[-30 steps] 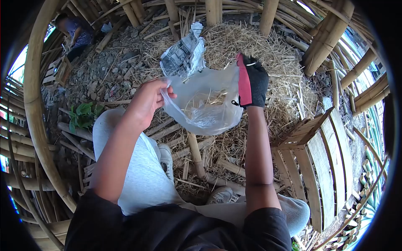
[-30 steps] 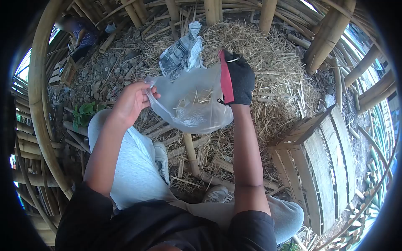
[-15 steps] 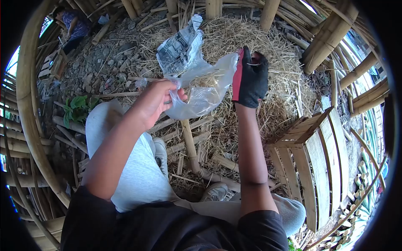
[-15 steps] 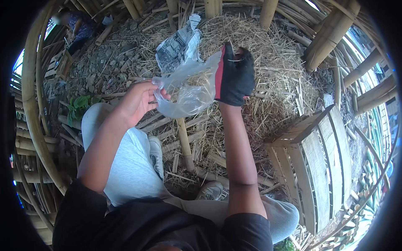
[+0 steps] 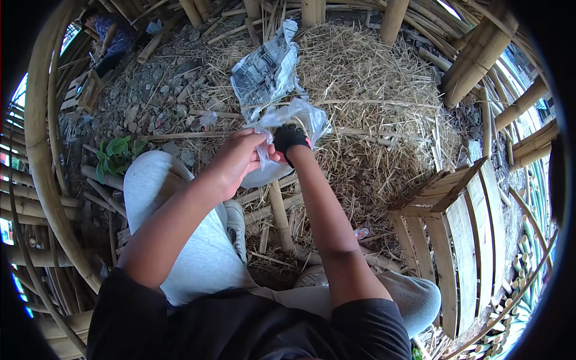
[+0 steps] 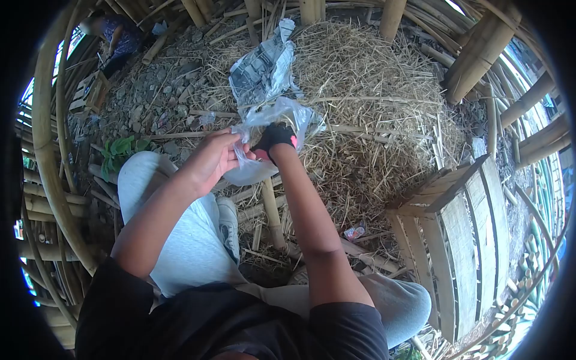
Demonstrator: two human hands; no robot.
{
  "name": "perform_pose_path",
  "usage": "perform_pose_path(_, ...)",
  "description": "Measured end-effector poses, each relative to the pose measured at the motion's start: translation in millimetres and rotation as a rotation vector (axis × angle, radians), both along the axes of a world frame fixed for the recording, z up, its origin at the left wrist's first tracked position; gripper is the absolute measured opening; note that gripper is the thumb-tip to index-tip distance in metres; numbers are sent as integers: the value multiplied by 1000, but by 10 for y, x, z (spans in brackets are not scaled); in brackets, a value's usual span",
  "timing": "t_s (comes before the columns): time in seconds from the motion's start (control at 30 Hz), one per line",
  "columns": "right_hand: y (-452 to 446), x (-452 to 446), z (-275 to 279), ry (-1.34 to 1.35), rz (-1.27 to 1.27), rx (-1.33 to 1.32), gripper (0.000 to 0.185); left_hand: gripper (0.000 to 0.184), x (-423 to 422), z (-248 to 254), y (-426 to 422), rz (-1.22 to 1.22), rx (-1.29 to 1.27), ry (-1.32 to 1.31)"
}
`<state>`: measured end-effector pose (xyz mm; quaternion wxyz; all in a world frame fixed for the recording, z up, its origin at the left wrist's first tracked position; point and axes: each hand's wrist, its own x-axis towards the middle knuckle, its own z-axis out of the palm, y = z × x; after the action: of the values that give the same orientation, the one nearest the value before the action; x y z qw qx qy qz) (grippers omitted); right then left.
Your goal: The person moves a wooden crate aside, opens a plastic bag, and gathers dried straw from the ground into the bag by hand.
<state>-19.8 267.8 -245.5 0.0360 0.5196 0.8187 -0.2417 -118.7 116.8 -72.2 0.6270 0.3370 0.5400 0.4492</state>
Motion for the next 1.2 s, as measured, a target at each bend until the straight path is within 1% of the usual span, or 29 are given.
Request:
perform_pose_path(0.03, -143, -45, -94, 92, -138, 149, 60, 18, 24, 19, 3, 19, 41, -2)
perform_pose_path(0.1, -373, -192, -122, 195, -180, 291, 60, 18, 29, 19, 16, 37, 83, -5)
perform_pose_path(0.13, -492, -313, -139, 188, -114, 295, 60, 18, 19, 7, 23, 37, 85, -7)
perform_pose_path(0.23, -653, -618, -263, 91, 19, 252, 61, 19, -7, -95, -26, 22, 17, 46)
perform_pose_path(0.37, -582, -758, -418, -33, 65, 218, 61, 20, 7, -136, -160, -22, -33, 138)
perform_pose_path(0.5, -485, -774, -507, -119, 85, 204, 61, 18, -17, -48, -268, -31, -54, 40)
perform_pose_path(0.63, -423, -713, -527, -181, 115, 190, 62, 14, -60, -65, -217, 30, -94, -6)
perform_pose_path(0.73, -319, -639, -455, -221, 143, 165, 62, 11, -31, 5, -88, 78, -20, -11)
perform_pose_path(0.77, -259, -596, -384, -206, 155, 124, 62, 12, -26, 21, -66, 105, 12, -1)
perform_pose_path(0.8, -200, -535, -274, -165, 161, 61, 62, 13, -39, 41, -60, 161, 27, -50)
perform_pose_path(0.83, -116, -443, -159, -91, 168, -46, 62, 13, -65, 50, -62, 205, 33, -65)
perform_pose_path(0.9, 27, -186, 314, 130, 172, -340, 87, 14, -135, 48, -78, 296, 45, -97)
perform_pose_path(1.03, -53, 558, 1291, 433, 402, -555, 85, 16, -252, 114, -80, 315, 27, -128)
perform_pose_path(1.13, 133, 1247, 1302, 1060, 773, -679, 85, 15, -214, 160, -80, 286, 33, -120)
perform_pose_path(1.2, 369, 1588, 820, 1555, 748, -695, 87, 15, -190, 171, -99, 261, 17, -122)
